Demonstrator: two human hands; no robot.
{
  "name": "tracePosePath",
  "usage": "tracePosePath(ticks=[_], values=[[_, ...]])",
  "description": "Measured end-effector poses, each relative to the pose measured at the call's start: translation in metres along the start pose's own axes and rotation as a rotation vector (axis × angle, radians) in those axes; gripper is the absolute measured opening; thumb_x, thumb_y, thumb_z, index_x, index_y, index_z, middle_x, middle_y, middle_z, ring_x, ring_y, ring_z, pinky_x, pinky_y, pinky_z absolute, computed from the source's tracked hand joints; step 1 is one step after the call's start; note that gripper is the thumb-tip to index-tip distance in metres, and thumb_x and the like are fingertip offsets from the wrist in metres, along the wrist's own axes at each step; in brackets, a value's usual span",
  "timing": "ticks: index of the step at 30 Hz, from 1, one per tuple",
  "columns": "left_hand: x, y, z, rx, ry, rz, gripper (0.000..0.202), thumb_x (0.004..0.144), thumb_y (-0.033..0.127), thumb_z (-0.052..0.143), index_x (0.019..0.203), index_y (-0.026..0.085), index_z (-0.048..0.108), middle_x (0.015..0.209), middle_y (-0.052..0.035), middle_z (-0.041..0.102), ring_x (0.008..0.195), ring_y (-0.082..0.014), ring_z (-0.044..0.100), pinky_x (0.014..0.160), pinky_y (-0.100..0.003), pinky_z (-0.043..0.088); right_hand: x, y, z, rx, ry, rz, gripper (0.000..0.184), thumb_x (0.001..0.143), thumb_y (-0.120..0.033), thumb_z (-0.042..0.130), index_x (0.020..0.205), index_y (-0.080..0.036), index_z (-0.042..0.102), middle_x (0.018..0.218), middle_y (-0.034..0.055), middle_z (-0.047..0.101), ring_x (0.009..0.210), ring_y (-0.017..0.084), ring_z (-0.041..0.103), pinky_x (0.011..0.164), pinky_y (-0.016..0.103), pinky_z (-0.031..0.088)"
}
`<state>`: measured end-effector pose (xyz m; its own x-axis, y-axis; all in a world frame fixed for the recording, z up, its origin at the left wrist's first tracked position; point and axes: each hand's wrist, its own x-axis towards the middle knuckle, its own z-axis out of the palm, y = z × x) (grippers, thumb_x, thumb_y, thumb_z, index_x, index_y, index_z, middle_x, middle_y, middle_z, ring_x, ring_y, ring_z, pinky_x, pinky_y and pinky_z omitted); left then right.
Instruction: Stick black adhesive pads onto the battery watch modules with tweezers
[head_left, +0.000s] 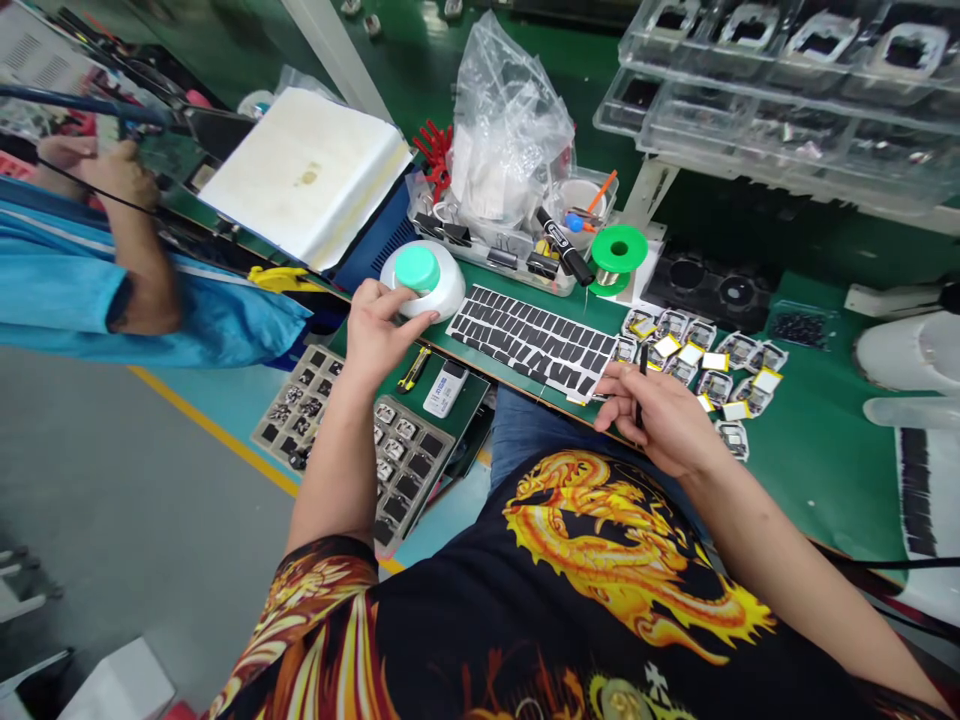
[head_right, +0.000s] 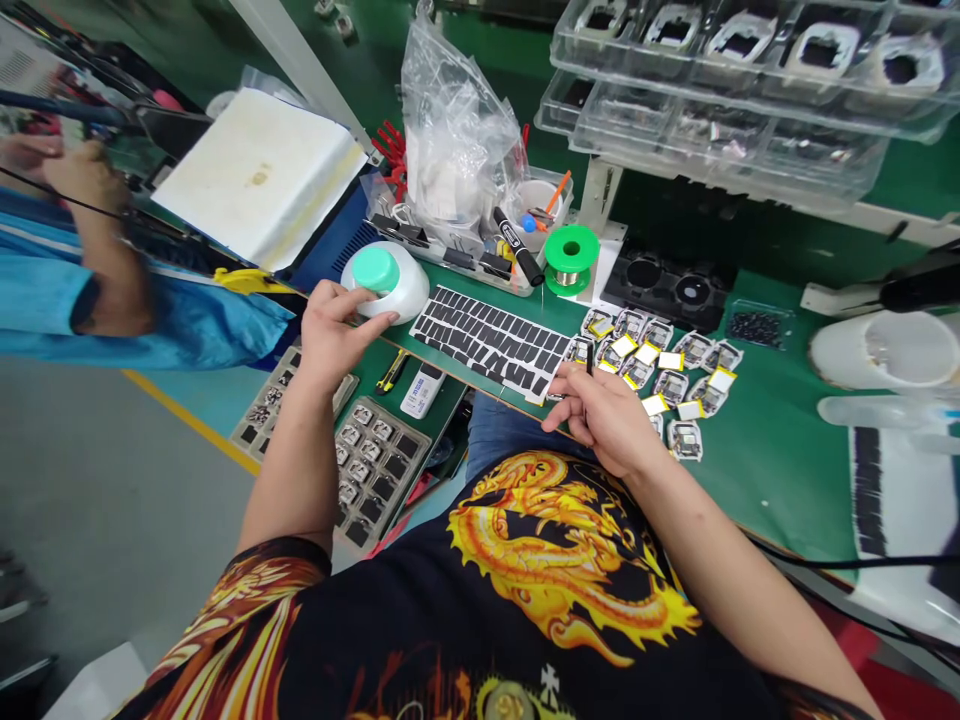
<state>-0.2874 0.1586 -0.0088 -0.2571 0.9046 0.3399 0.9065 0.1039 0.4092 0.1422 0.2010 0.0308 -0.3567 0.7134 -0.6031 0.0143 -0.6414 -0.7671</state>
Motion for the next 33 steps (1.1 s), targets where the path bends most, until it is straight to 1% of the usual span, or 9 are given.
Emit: tracePosePath(ticks=[2, 5, 8, 11, 18, 22, 27, 33], values=[[0.003, -0.001, 0.000, -0.070, 0.000, 0.000, 0.031, 0.089, 0.051, 0.089, 0.107, 0.027, 0.082, 0.089, -0.0002, 0.050, 0.089, -0.0219, 0.057, 0.088, -0.039, 0.054, 0.000, 0.000, 0.000, 0.000, -0.001, -0.003, 0.040, 0.090, -0.051, 0.084, 0.108, -0.018, 0.071, 0.105, 0.0091, 0.075, 0.058, 0.015, 0.076, 0.037, 0.021, 0.021], [0.005, 0.000, -0.003, -0.107, -0.004, -0.020, 0.030, 0.086, 0.047, 0.091, 0.106, 0.027, 0.082, 0.088, 0.0006, 0.051, 0.086, -0.0197, 0.057, 0.085, -0.037, 0.054, -0.001, 0.001, 0.001, -0.006, 0.005, -0.003, 0.039, 0.091, -0.050, 0.083, 0.109, -0.017, 0.071, 0.105, 0.0094, 0.076, 0.057, 0.015, 0.075, 0.036, 0.021, 0.022], [0.005, 0.002, -0.007, -0.123, -0.006, -0.052, 0.030, 0.084, 0.045, 0.093, 0.106, 0.026, 0.082, 0.090, 0.0009, 0.052, 0.084, -0.0179, 0.057, 0.084, -0.036, 0.055, 0.001, 0.001, 0.004, -0.019, 0.003, 0.004, 0.040, 0.091, -0.051, 0.084, 0.110, -0.018, 0.071, 0.105, 0.0100, 0.077, 0.057, 0.015, 0.075, 0.036, 0.022, 0.022], [0.005, 0.003, -0.010, -0.148, -0.006, -0.054, 0.031, 0.085, 0.046, 0.092, 0.106, 0.026, 0.082, 0.090, 0.0010, 0.052, 0.083, -0.0170, 0.057, 0.084, -0.036, 0.056, 0.005, 0.001, 0.009, -0.035, -0.023, 0.007, 0.040, 0.091, -0.052, 0.083, 0.109, -0.018, 0.071, 0.104, 0.0103, 0.077, 0.056, 0.015, 0.074, 0.036, 0.022, 0.023], [0.004, 0.002, -0.009, -0.149, -0.008, -0.037, 0.031, 0.085, 0.046, 0.092, 0.106, 0.025, 0.083, 0.092, 0.0006, 0.054, 0.082, -0.0166, 0.057, 0.083, -0.036, 0.056, 0.010, -0.001, 0.017, -0.052, -0.023, -0.005, 0.034, 0.093, -0.047, 0.080, 0.108, -0.018, 0.072, 0.106, 0.0112, 0.077, 0.058, 0.017, 0.077, 0.034, 0.021, 0.023], [0.004, 0.003, -0.007, -0.126, -0.027, -0.037, 0.031, 0.085, 0.046, 0.093, 0.105, 0.025, 0.082, 0.091, 0.0003, 0.054, 0.083, -0.0177, 0.057, 0.083, -0.037, 0.057, 0.010, 0.000, 0.017, -0.041, -0.031, -0.007, 0.036, 0.092, -0.049, 0.082, 0.107, -0.017, 0.072, 0.107, 0.0119, 0.078, 0.057, 0.016, 0.076, 0.034, 0.021, 0.023], [0.005, 0.005, -0.009, -0.119, -0.020, -0.045, 0.031, 0.085, 0.045, 0.092, 0.106, 0.025, 0.082, 0.091, 0.0005, 0.054, 0.082, -0.0175, 0.058, 0.084, -0.037, 0.058, 0.011, 0.005, 0.016, -0.034, -0.041, -0.001, 0.040, 0.093, -0.053, 0.083, 0.108, -0.017, 0.073, 0.108, 0.0132, 0.079, 0.057, 0.016, 0.076, 0.035, 0.021, 0.023], [0.006, 0.006, -0.010, -0.118, -0.024, -0.041, 0.028, 0.084, 0.042, 0.094, 0.104, 0.025, 0.084, 0.088, 0.0007, 0.052, 0.083, -0.0182, 0.058, 0.084, -0.038, 0.058, 0.014, 0.003, 0.022, -0.041, -0.043, 0.023, 0.034, 0.096, -0.049, 0.079, 0.108, -0.018, 0.071, 0.113, 0.0150, 0.079, 0.057, 0.017, 0.077, 0.034, 0.021, 0.023]])
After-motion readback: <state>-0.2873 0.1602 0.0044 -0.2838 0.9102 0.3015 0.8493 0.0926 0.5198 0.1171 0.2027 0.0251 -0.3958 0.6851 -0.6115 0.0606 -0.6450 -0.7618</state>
